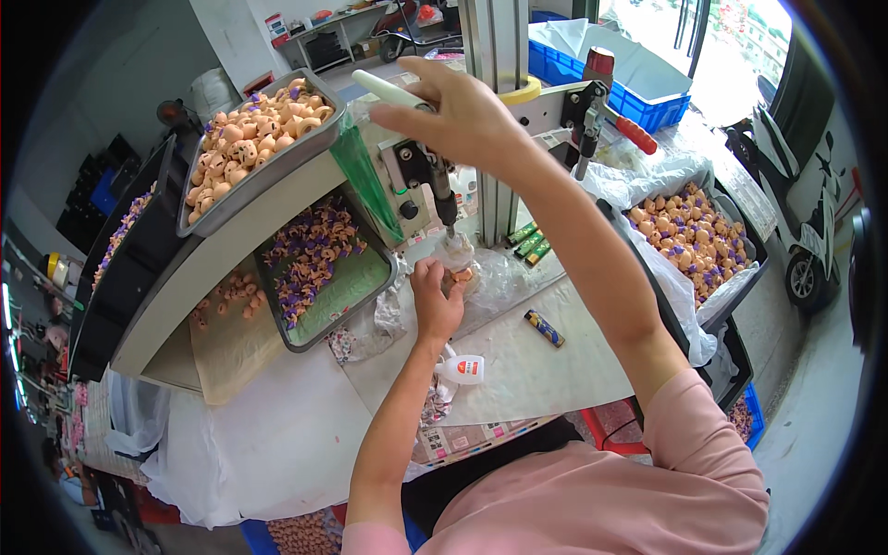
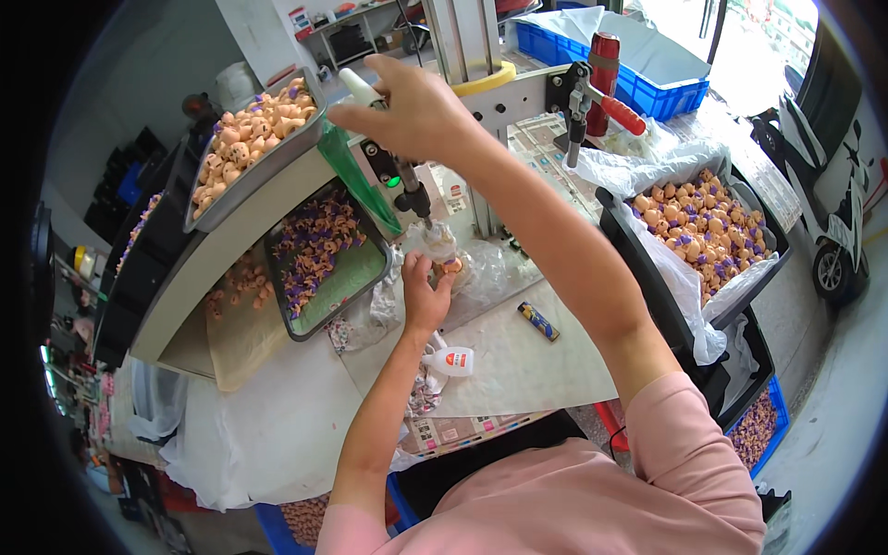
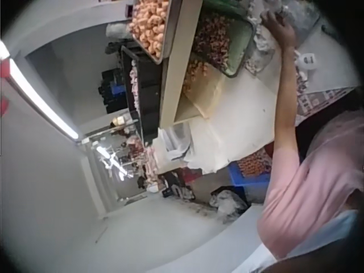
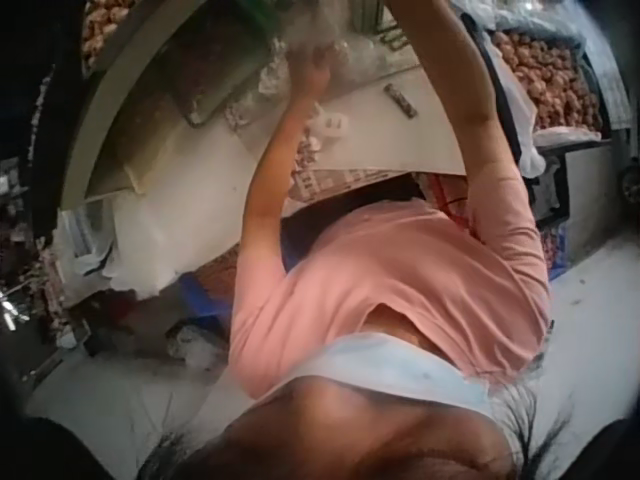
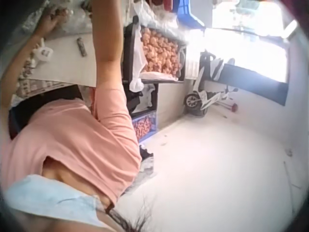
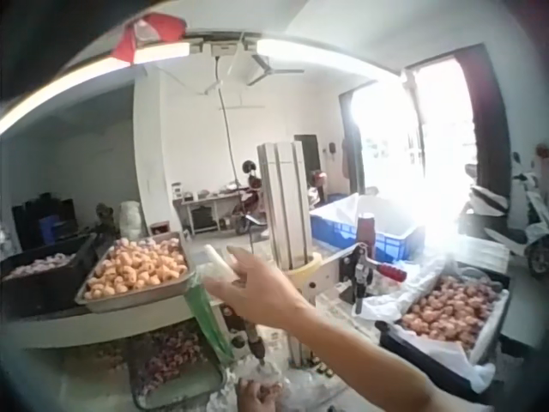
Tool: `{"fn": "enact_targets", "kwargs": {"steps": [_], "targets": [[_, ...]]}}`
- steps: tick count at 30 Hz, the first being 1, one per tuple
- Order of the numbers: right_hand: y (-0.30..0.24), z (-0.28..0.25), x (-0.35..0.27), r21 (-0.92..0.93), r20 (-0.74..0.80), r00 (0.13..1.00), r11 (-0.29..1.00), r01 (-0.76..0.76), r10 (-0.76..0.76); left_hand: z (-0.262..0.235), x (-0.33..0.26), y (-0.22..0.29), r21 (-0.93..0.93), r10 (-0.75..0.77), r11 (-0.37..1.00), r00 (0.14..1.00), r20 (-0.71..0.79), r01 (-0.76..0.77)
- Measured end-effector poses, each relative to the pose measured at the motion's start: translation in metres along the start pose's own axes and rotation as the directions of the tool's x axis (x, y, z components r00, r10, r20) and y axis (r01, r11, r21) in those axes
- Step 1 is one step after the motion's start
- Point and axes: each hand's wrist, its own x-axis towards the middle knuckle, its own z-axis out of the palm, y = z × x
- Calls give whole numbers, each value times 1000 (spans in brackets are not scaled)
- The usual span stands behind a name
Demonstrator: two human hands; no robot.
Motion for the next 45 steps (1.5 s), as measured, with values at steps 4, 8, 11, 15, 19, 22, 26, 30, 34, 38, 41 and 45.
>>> {"fn": "enact_targets", "kwargs": {"steps": [4,8,11,15,19,22,26,30,34,38,41,45], "targets": [[-25,-8,24,453,42,978,869,-202,205,-6,-3,-7,16,-2,1000,1000,11,2],[-57,-42,-33,556,-80,982,811,185,-169,-13,-2,-5,-77,19,997,998,-53,-23],[-34,-19,-93,414,-64,929,837,358,-366,-28,-10,-16,-245,-131,960,991,41,137],[-38,-25,-131,228,-102,952,925,305,-289,-68,-25,6,-203,-208,954,975,82,221],[-35,-14,-189,299,40,996,951,-84,76,-119,-44,9,-197,-272,943,962,8,268],[-46,-12,-220,170,351,915,947,-273,200,-161,-58,-12,-122,-242,965,967,-83,231],[-56,20,-253,137,433,859,922,-363,274,-227,-71,-75,251,-100,949,938,-332,190],[-64,50,-270,70,453,856,947,-314,250,-298,-74,-138,477,-30,832,882,-470,282],[-72,65,-279,21,547,794,944,-330,265,-348,-56,-188,578,-93,715,873,-479,394],[-82,69,-272,10,552,787,942,-335,275,-369,-23,-228,602,-51,749,930,-365,277],[-79,72,-274,36,542,788,929,-369,292,-363,4,-239,596,-51,775,960,-274,211],[-80,70,-274,59,506,758,860,-506,411,-350,18,-242,742,-135,630,974,-185,228]]}}
